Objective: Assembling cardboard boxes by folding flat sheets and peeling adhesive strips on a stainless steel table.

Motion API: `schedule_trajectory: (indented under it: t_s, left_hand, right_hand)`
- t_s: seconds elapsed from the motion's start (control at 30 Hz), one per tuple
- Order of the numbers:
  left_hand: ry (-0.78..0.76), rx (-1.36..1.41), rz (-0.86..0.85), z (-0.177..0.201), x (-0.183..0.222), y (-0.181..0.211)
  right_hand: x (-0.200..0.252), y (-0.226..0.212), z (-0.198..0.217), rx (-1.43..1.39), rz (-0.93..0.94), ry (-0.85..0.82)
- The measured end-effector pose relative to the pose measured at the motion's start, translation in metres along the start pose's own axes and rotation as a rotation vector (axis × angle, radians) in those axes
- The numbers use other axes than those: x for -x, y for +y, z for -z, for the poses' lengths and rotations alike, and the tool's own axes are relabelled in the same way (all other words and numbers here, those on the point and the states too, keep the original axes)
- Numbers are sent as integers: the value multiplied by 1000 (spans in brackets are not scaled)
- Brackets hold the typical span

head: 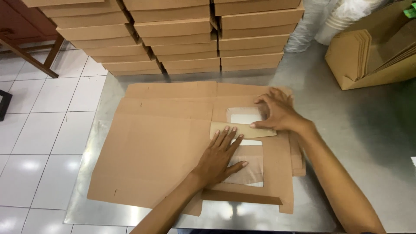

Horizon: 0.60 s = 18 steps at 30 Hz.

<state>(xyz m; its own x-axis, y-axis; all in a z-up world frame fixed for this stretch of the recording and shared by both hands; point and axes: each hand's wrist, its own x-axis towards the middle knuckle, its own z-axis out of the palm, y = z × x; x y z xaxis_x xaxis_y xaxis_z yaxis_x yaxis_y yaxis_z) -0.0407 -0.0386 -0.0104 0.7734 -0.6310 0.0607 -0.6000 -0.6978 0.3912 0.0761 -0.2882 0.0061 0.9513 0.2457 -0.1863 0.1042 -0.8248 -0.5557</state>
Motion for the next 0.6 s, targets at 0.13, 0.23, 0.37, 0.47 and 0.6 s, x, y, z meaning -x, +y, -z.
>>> schedule_trajectory:
  t_s: [0.13,0.23,0.37,0.47,0.6]
  left_hand:
    - [-5,13,3,4,-1,5]
    - [6,24,6,6,-2,8]
    - [32,54,-24,2,-2,7]
    - [55,35,-51,-1,-2,8]
    - [89,-34,-68,-8,-3,7]
  right_hand:
    - [-5,-9,-22,-11,22,46]
    - [-9,-12,-33,-3,24,80]
    - [-8,-23,-37,-19,38,127]
    - [-11,-20,-44,-26,39,154]
    - [-4,-35,-44,-54,80,185]
